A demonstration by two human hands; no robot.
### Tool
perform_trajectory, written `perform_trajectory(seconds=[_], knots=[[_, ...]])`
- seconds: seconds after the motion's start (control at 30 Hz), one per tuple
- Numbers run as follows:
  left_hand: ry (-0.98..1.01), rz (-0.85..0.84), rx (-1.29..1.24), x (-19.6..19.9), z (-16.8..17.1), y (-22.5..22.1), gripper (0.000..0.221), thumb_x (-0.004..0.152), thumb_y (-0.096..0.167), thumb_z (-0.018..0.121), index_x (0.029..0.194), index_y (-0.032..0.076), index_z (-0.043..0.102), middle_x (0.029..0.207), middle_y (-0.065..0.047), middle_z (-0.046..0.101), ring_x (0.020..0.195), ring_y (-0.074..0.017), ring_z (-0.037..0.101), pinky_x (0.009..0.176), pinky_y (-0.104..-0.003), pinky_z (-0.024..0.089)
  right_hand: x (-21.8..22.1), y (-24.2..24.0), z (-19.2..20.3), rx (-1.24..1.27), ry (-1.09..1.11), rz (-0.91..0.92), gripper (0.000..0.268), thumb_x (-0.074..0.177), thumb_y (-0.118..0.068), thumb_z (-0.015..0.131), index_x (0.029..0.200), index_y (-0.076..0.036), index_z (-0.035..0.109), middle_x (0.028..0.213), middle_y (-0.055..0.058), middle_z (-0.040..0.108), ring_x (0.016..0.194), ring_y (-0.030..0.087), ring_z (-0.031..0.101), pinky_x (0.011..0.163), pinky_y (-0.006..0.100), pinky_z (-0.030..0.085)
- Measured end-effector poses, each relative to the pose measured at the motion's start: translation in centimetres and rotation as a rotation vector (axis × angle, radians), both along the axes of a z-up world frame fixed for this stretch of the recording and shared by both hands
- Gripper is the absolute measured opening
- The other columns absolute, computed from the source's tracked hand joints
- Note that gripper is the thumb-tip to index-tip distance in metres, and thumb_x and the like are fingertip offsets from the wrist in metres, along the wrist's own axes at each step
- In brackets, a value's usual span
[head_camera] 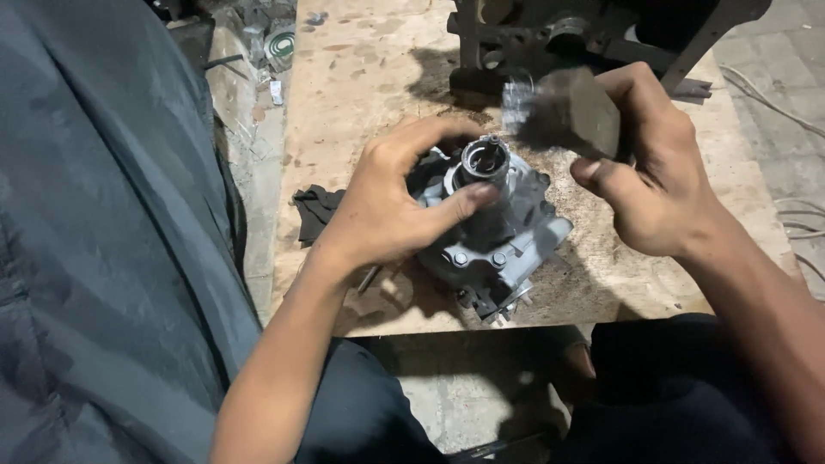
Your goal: A person uses a wire brush and a cloth to clean grease and grime off a metal mechanical component on a workbench.
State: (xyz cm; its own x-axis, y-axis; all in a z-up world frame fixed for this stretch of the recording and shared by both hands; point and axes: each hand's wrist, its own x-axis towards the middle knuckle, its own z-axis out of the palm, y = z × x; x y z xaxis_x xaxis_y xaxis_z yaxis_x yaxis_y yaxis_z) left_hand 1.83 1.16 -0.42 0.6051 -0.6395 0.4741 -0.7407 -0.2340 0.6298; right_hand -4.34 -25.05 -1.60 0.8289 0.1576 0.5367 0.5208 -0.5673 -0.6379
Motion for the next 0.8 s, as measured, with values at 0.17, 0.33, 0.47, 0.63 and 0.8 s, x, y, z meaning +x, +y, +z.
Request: perform_trajectory(seconds=[0.17, 0.33, 0.47, 0.63, 0.8], knots=[[0.043, 0.021, -0.044, -0.2, 0.6, 0.0, 0.046, 0.086, 0.037, 0.080, 0.123, 0.011, 0.067, 0.124, -0.010, 0.073, 0.119, -0.0248, 0.068, 0.108, -0.045, 0.053, 0.5, 2.1, 1.9, 0.145, -0.013, 0.165, 0.073, 0.100, -0.063, 0.028, 0.110, 0.005, 0.051, 0.098, 0.014, 0.053, 0.084, 0.024, 0.054, 0.073, 0.033, 0.047], [0.053, 0.002, -0.092, 0.0, 0.7, 0.0, 0.028, 0.090, 0.016, 0.077, 0.116, 0.007, 0.071, 0.116, -0.009, 0.075, 0.113, -0.0223, 0.071, 0.101, -0.038, 0.056, 0.6, 4.9, 2.7, 0.172, -0.073, 0.028, 0.094, 0.100, -0.082, 0.009, 0.082, -0.001, 0.052, 0.077, 0.011, 0.053, 0.071, 0.022, 0.053, 0.064, 0.033, 0.038], [0.090, -0.010, -0.108, 0.3, 0.3, 0.1, 0.034, 0.086, 0.019, 0.084, 0.115, 0.009, 0.071, 0.118, -0.008, 0.075, 0.115, -0.0222, 0.071, 0.106, -0.040, 0.054, 2.8, 2.9, 0.3, 0.040, -0.178, -0.077, 0.045, 0.106, -0.026, 0.038, 0.067, -0.005, 0.045, 0.063, 0.004, 0.041, 0.060, 0.017, 0.037, 0.058, 0.035, 0.025], [0.145, 0.041, -0.056, -0.1, 1.2, 0.0, 0.042, 0.082, 0.039, 0.080, 0.114, 0.013, 0.071, 0.117, -0.008, 0.076, 0.115, -0.0230, 0.071, 0.106, -0.044, 0.054, 4.4, -0.6, -1.0, 0.117, -0.078, -0.229, 0.052, 0.107, 0.000, 0.051, 0.065, -0.010, 0.023, 0.064, -0.002, 0.021, 0.063, 0.010, 0.020, 0.058, 0.033, 0.011], [0.139, -0.020, -0.123, 0.4, 0.3, 0.2, 0.034, 0.086, 0.019, 0.084, 0.116, 0.011, 0.069, 0.119, -0.008, 0.074, 0.118, -0.0225, 0.070, 0.111, -0.041, 0.054, 1.9, 2.9, 1.6, 0.084, -0.213, -0.009, 0.047, 0.107, -0.021, 0.044, 0.068, 0.004, 0.052, 0.064, 0.010, 0.044, 0.058, 0.018, 0.039, 0.058, 0.034, 0.023]])
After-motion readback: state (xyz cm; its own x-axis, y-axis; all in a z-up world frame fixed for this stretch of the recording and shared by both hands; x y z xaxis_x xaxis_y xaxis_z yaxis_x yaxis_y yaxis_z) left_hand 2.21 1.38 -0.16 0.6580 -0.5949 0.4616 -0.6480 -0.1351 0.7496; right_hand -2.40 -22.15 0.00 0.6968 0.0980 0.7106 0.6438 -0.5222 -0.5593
